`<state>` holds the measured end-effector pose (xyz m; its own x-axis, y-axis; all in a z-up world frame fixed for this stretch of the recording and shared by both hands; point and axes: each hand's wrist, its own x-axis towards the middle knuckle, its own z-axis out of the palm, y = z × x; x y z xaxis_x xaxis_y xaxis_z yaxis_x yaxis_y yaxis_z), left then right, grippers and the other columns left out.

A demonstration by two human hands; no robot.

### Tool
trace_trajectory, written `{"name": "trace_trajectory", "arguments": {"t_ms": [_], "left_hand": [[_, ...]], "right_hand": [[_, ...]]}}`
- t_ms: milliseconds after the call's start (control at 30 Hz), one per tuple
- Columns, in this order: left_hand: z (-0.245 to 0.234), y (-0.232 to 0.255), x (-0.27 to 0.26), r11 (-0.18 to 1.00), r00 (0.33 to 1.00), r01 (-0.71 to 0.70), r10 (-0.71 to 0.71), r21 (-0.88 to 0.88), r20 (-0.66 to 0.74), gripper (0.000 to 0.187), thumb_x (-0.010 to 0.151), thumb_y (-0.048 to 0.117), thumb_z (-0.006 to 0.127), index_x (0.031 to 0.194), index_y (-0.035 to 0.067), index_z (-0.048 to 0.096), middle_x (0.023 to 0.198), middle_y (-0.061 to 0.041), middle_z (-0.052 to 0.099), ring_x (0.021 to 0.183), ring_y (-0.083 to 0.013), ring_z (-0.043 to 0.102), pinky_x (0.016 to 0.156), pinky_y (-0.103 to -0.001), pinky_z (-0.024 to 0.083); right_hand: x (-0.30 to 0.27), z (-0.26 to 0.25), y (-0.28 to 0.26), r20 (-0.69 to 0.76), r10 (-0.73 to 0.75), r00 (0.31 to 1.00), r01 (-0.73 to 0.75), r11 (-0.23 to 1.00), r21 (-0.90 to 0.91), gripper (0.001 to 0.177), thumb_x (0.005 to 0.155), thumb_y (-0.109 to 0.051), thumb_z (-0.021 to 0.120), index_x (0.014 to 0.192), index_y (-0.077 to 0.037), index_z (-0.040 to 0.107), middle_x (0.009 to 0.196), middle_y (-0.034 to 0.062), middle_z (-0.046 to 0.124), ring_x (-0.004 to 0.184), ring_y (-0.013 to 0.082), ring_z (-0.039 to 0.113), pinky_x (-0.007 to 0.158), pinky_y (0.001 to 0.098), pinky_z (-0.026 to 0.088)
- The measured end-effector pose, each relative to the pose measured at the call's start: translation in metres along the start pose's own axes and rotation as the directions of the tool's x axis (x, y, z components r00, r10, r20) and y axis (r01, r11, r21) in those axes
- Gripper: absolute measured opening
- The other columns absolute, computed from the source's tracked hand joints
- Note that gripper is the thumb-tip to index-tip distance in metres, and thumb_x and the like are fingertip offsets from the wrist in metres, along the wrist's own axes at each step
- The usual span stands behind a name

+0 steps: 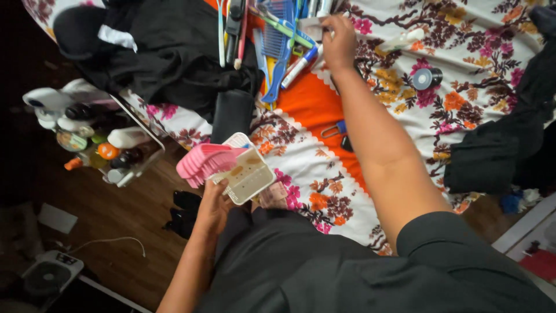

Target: Sort and place personal grooming and stationery items into a storage container.

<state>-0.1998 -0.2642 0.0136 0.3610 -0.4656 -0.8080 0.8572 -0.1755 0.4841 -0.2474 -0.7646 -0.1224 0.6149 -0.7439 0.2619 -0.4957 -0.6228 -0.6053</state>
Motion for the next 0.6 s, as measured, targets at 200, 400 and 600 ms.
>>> {"name": "trace_trajectory", "arguments": {"t_ms": [200, 400, 600], "left_hand": [[0.019, 0.040, 0.028, 0.999, 0.966, 0.030, -0.040, 0.041, 0.254, 0.062, 0.095, 0.035, 0.063, 0.148, 0.007, 0.047, 0.143, -0.015, 0.059, 0.122, -0.0328, 0.063, 0.092, -0.050, 0.057], [0.062, 0.069, 0.091, 0.957, 0.949, 0.182, -0.231, 0.225, 0.213, 0.069, 0.091, 0.033, 0.061, 0.153, 0.023, 0.032, 0.148, 0.000, 0.057, 0.134, -0.0272, 0.052, 0.100, -0.050, 0.047], [0.113, 0.096, 0.136, 0.974, 0.902, 0.094, -0.171, 0.206, 0.396, 0.086, 0.085, 0.020, 0.066, 0.160, 0.021, 0.023, 0.146, -0.009, 0.055, 0.135, -0.0279, 0.053, 0.106, -0.045, 0.046]], "right_hand": [[0.015, 0.020, 0.018, 0.264, -0.112, 0.958, 0.183, 0.948, -0.259, 0.026, 0.074, -0.004, 0.077, 0.099, -0.008, 0.070, 0.118, 0.0185, 0.065, 0.107, 0.0395, 0.062, 0.091, 0.0481, 0.048], [-0.018, -0.003, -0.010, 0.180, 0.232, 0.956, -0.218, 0.971, -0.093, 0.036, 0.087, -0.001, 0.070, 0.122, -0.011, 0.067, 0.113, 0.0164, 0.066, 0.102, 0.0375, 0.064, 0.086, 0.0468, 0.052], [-0.110, -0.088, -0.044, 0.339, 0.572, 0.747, -0.589, 0.334, 0.736, 0.033, 0.092, 0.003, 0.070, 0.121, -0.007, 0.060, 0.115, 0.0076, 0.067, 0.105, 0.0160, 0.067, 0.094, 0.0307, 0.056]]}}
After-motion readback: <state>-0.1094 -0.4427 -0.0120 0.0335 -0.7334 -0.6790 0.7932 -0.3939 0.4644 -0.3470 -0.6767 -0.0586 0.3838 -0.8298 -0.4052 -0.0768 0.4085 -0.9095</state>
